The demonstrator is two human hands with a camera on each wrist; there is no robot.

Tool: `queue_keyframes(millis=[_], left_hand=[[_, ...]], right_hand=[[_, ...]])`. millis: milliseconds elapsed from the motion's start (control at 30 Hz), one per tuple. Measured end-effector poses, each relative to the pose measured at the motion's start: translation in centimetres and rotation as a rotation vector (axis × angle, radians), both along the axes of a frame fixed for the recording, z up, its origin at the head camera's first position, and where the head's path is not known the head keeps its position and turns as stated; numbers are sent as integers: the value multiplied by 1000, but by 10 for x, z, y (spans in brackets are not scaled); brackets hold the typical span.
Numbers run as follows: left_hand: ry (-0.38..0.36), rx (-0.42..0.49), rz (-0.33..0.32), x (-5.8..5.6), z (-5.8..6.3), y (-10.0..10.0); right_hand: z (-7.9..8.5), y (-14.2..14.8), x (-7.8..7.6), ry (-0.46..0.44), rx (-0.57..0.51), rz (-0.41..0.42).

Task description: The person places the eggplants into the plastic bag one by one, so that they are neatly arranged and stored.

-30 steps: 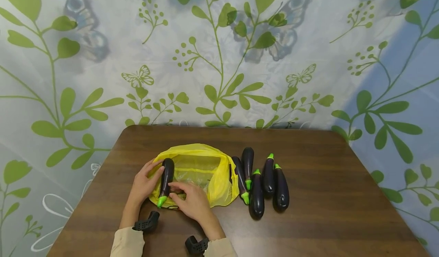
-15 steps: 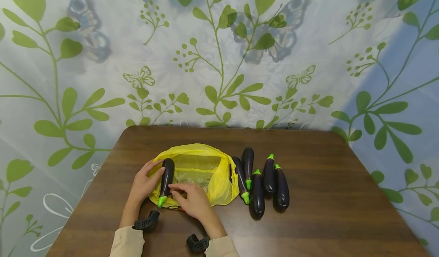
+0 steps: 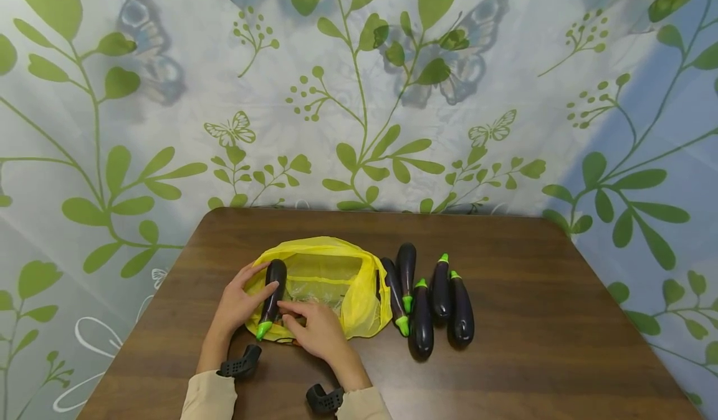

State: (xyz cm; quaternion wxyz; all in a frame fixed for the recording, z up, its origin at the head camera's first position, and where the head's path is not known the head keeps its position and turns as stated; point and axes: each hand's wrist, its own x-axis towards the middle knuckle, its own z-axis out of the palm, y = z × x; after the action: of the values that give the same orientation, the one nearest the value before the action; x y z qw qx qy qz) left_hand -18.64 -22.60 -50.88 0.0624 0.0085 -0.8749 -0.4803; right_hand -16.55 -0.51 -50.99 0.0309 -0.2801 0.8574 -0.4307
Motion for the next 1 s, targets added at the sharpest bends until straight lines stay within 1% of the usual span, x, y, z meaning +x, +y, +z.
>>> queue_keyframes(millis=[100, 300, 533, 733, 1000], left_hand=[[0, 7, -12, 0, 0, 0], [-22, 7, -19, 2, 1, 0], [6, 6, -18, 3, 0, -1], [-3, -14, -19, 3, -1, 0], [2, -55, -2, 2, 0, 0]], right_hand=[[0, 0, 0, -6, 9, -5], [0, 1, -1, -6, 32, 7], [0, 0, 0, -7, 24, 7], [0, 0, 1, -36, 26, 3], [-2, -1, 1, 32, 17, 7]])
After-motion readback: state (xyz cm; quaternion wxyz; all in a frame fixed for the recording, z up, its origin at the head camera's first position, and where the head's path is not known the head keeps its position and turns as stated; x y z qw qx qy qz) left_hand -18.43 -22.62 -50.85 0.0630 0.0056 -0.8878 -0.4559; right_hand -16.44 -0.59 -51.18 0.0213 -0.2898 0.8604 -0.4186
